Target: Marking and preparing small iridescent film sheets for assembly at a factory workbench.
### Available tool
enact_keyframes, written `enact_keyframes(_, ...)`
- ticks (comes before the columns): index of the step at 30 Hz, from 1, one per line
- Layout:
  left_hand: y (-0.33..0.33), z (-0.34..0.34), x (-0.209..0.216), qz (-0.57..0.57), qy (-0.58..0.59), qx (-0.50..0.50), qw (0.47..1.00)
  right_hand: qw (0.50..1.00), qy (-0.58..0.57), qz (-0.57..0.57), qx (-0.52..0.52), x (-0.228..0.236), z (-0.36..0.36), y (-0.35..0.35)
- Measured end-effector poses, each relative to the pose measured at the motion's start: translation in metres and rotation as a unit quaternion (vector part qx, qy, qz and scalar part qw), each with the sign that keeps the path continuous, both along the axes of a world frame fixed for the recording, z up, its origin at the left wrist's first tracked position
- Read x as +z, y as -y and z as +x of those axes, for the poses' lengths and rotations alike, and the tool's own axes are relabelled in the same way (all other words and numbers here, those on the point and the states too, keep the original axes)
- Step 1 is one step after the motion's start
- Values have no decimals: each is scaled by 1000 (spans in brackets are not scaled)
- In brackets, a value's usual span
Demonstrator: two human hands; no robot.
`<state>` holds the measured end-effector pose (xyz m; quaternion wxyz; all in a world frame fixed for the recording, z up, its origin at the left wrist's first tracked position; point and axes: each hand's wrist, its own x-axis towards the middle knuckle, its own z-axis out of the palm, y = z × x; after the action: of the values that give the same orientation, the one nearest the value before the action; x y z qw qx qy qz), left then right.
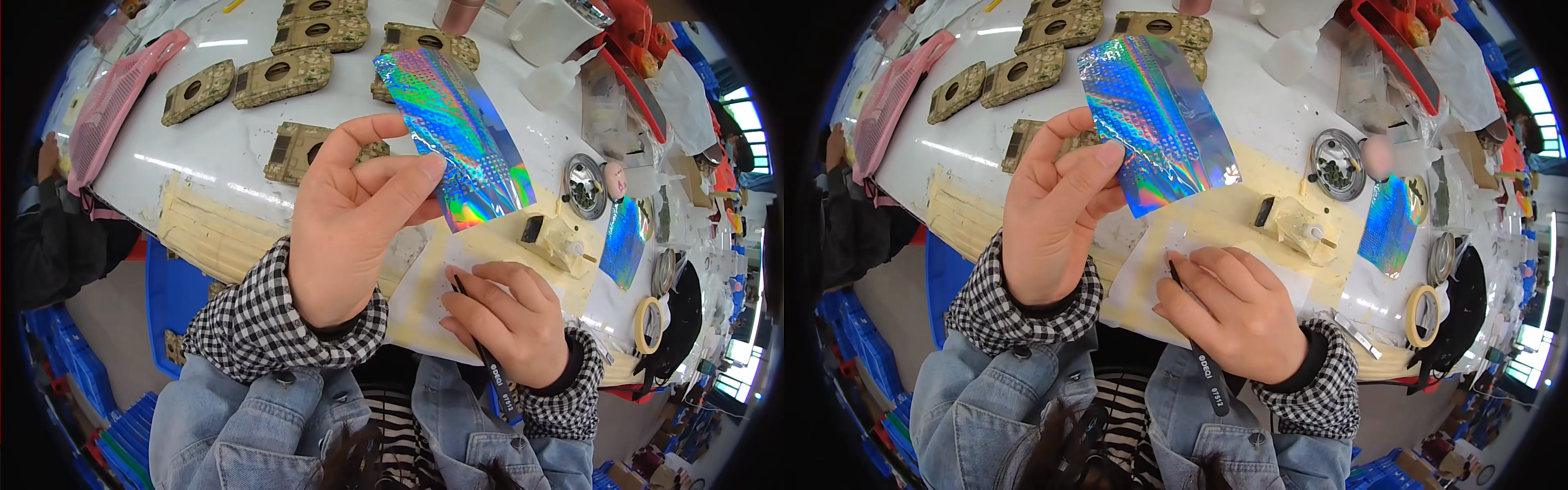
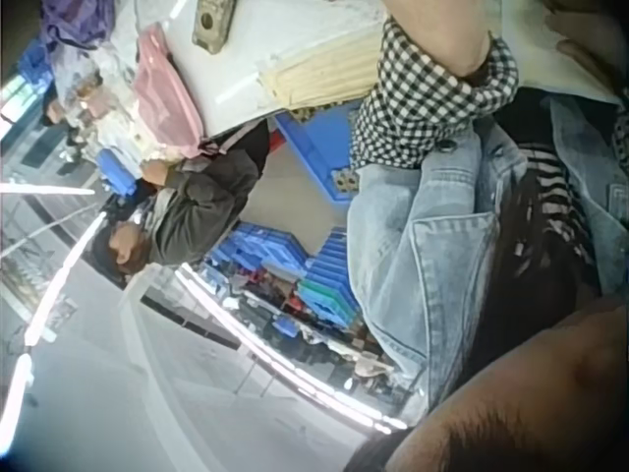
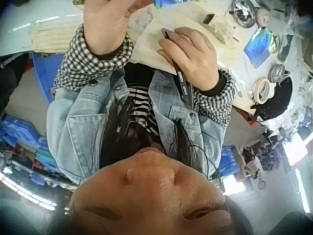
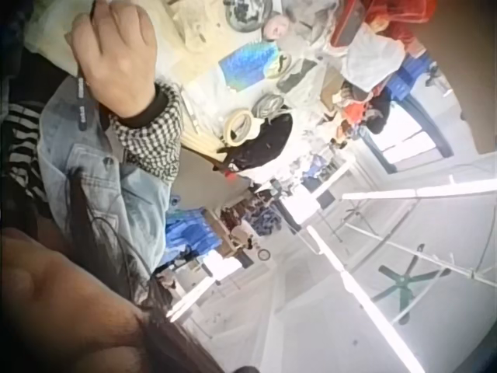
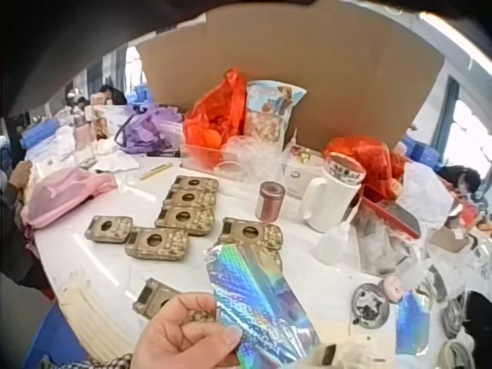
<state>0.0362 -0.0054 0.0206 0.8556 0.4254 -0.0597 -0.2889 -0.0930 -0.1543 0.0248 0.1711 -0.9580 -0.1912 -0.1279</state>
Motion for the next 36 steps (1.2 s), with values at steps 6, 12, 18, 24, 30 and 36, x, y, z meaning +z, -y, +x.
enact_keyframes(6, 0, 0, -1, -12, -1, -3, 1000, 996, 24, 73, -40, 6, -1, 6)
enact_keyframes(12, -2, 0, 1, -12, 8, -1, 1000, 967, -68, 221, -103, 11, -4, 10)
enact_keyframes(18, -3, 0, -3, -15, 8, 3, 1000, 960, -89, 231, -128, 4, -1, 10)
enact_keyframes(24, -2, 0, -3, -15, 5, -1, 1000, 955, -102, 243, -134, 1, 0, 9)
enact_keyframes(30, -3, 1, -3, -5, 7, -4, 1000, 954, -111, 246, -129, 0, 1, 10)
enact_keyframes(36, -1, 0, -3, -17, 5, -6, 1000, 950, -114, 255, -137, 0, -1, 10)
